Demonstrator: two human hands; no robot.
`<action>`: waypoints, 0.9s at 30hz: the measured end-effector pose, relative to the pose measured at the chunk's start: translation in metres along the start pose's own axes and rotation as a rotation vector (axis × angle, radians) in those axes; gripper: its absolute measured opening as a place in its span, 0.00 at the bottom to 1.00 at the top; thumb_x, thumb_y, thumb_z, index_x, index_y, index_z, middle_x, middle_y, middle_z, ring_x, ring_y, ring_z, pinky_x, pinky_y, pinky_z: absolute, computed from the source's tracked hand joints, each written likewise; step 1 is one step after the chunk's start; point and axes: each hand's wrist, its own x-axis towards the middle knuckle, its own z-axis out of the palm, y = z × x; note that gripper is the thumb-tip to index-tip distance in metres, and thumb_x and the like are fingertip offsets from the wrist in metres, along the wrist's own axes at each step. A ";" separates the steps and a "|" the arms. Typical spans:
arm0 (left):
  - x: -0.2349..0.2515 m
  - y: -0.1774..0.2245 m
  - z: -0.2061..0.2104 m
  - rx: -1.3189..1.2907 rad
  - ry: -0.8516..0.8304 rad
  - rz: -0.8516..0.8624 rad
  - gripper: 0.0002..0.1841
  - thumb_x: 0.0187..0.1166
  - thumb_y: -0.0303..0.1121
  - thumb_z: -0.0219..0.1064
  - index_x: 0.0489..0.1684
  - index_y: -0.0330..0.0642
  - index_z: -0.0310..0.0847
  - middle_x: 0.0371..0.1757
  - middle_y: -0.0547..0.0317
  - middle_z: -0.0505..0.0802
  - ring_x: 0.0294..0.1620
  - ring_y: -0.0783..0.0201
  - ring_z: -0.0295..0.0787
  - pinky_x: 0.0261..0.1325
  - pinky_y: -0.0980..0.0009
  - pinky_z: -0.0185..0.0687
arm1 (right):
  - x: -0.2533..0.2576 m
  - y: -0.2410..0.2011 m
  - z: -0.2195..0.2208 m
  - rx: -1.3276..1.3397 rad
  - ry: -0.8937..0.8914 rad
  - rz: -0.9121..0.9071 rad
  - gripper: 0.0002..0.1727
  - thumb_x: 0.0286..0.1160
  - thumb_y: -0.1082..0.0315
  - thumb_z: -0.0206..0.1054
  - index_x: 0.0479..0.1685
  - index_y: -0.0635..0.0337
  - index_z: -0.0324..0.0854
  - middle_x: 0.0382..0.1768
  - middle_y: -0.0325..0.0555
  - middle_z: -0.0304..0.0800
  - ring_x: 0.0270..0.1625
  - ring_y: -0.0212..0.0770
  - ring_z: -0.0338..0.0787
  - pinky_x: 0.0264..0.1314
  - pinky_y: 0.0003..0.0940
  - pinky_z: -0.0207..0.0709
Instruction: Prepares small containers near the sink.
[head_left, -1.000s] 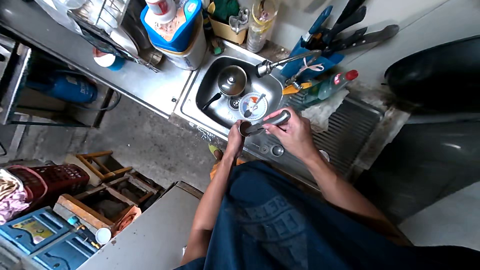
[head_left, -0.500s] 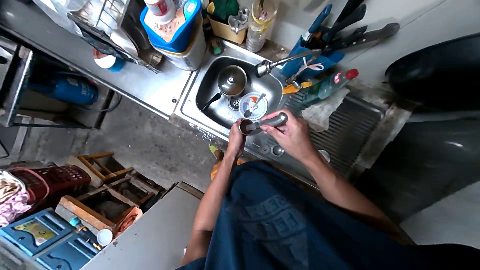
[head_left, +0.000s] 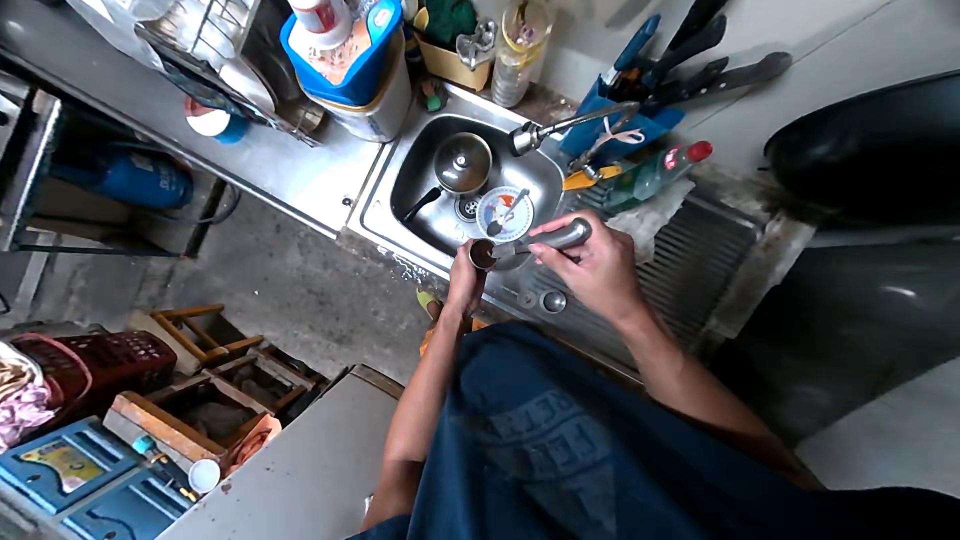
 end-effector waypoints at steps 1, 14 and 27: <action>0.001 -0.001 -0.001 -0.019 -0.010 -0.001 0.29 0.90 0.62 0.38 0.60 0.55 0.81 0.48 0.63 0.89 0.46 0.67 0.84 0.51 0.66 0.82 | 0.001 0.000 0.000 -0.002 0.000 0.000 0.17 0.76 0.64 0.76 0.59 0.56 0.79 0.53 0.39 0.95 0.45 0.32 0.97 0.48 0.31 0.96; 0.000 -0.001 0.001 0.068 -0.029 0.032 0.34 0.92 0.60 0.30 0.69 0.52 0.79 0.59 0.57 0.89 0.56 0.62 0.85 0.61 0.59 0.83 | 0.004 0.003 0.003 -0.027 -0.017 -0.029 0.16 0.78 0.65 0.74 0.60 0.57 0.79 0.53 0.39 0.94 0.46 0.32 0.96 0.50 0.31 0.95; -0.002 0.006 0.009 0.264 -0.056 0.121 0.35 0.91 0.59 0.27 0.65 0.52 0.82 0.56 0.58 0.90 0.55 0.63 0.85 0.59 0.58 0.83 | 0.007 0.007 0.002 -0.060 -0.011 0.004 0.16 0.78 0.65 0.75 0.59 0.56 0.78 0.52 0.38 0.94 0.45 0.31 0.97 0.49 0.30 0.95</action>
